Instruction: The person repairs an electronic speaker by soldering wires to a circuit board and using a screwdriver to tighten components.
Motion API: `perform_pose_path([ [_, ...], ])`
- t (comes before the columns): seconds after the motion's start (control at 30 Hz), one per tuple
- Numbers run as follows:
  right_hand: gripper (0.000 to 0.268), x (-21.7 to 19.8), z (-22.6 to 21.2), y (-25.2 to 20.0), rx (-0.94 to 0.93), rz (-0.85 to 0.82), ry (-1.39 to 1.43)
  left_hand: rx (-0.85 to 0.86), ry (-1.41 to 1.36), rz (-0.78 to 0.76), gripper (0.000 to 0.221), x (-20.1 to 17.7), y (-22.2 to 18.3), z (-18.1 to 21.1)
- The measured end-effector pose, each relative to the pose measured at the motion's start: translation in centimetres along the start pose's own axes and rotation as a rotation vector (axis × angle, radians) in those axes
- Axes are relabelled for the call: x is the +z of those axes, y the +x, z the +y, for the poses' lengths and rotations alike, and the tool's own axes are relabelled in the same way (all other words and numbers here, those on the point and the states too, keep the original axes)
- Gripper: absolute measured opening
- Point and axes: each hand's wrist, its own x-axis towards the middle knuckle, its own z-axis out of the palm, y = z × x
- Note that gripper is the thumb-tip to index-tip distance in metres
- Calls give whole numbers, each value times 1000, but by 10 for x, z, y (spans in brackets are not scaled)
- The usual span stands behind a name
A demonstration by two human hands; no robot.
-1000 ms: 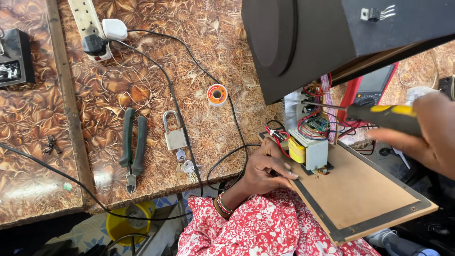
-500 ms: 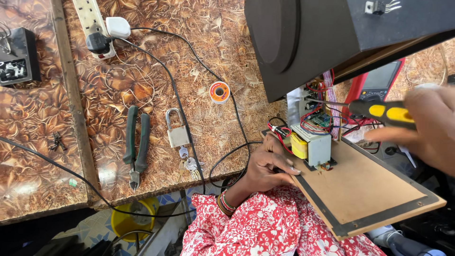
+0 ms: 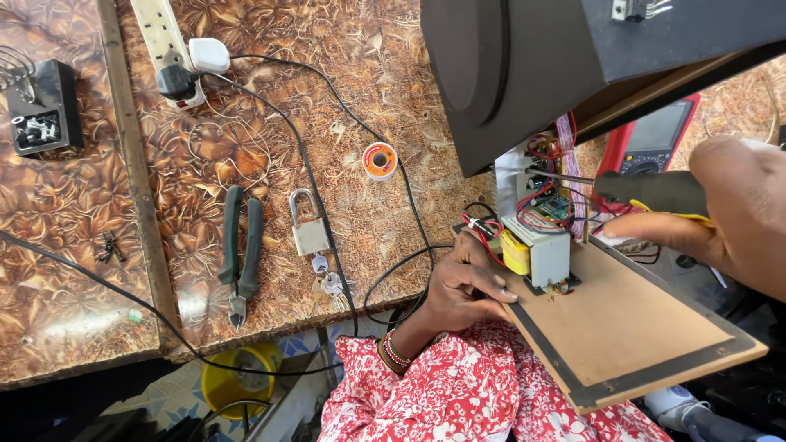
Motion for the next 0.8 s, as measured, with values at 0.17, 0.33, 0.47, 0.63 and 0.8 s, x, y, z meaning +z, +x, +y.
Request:
perform_pose_path([
  [0.17,51,-11,-2,-4,-149,-210,33,-10,-43,60,27,3,0,-2],
  [0.33,82,26,17,-16,20,-22,-113,5,-36,43,24,2,1,1],
  [0.47,27,-21,-66,41,1328,-195,969,-15,-44,43,25,2,1,-2],
  [0.63,80,28,16,-34,-119,-64,-213,-12,-9,32,25,1,-1,-4],
  [0.8,83,26,-2,-42,-16,-55,-397,3,-81,53,24,2,3,0],
])
